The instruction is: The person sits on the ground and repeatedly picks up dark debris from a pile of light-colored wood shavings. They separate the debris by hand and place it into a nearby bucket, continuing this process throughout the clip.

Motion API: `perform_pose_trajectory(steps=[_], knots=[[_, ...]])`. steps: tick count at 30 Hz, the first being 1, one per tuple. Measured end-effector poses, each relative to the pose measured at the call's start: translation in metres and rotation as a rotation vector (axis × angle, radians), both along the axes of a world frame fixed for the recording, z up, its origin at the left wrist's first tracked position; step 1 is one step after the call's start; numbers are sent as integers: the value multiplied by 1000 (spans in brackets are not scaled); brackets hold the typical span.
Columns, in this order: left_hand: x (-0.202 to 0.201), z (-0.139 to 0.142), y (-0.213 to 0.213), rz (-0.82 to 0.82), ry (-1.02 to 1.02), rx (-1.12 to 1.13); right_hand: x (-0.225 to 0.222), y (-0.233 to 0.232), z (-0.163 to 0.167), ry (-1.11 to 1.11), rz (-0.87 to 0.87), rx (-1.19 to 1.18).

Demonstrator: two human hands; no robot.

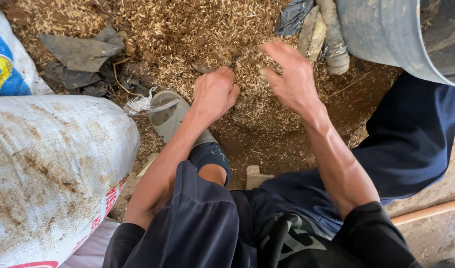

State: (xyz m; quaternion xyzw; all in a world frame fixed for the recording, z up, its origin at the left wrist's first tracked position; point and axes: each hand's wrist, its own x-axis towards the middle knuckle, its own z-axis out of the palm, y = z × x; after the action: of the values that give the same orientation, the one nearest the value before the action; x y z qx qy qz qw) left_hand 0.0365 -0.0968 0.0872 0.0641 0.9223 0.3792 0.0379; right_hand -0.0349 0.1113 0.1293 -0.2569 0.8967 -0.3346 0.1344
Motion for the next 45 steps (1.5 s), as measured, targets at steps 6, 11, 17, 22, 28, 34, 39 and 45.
perform_pose_trajectory(steps=[6, 11, 17, 22, 28, 34, 39, 45], knots=[[-25, 2, -2, -6, 11, -38, -14, -27, -32, -434, -123, 160], [-33, -6, -5, 7, -5, -216, 22, -16, -29, -833, -571, -45], [-32, -6, 4, -84, 131, -191, 21, -14, -52, 333, -121, -31], [-38, 12, 21, 5, 107, -290, 6, -8, -65, -13, -314, -71], [-43, 8, 21, -95, -2, -460, 33, 3, -20, -163, -417, 233], [-52, 6, 34, -250, 192, -492, 8, -13, -31, 142, -185, -97], [-49, 20, 33, -144, 93, -520, 12, -10, -36, -271, -461, -111], [-48, 9, 21, -235, 25, -562, 33, -10, -8, 190, -353, -9]])
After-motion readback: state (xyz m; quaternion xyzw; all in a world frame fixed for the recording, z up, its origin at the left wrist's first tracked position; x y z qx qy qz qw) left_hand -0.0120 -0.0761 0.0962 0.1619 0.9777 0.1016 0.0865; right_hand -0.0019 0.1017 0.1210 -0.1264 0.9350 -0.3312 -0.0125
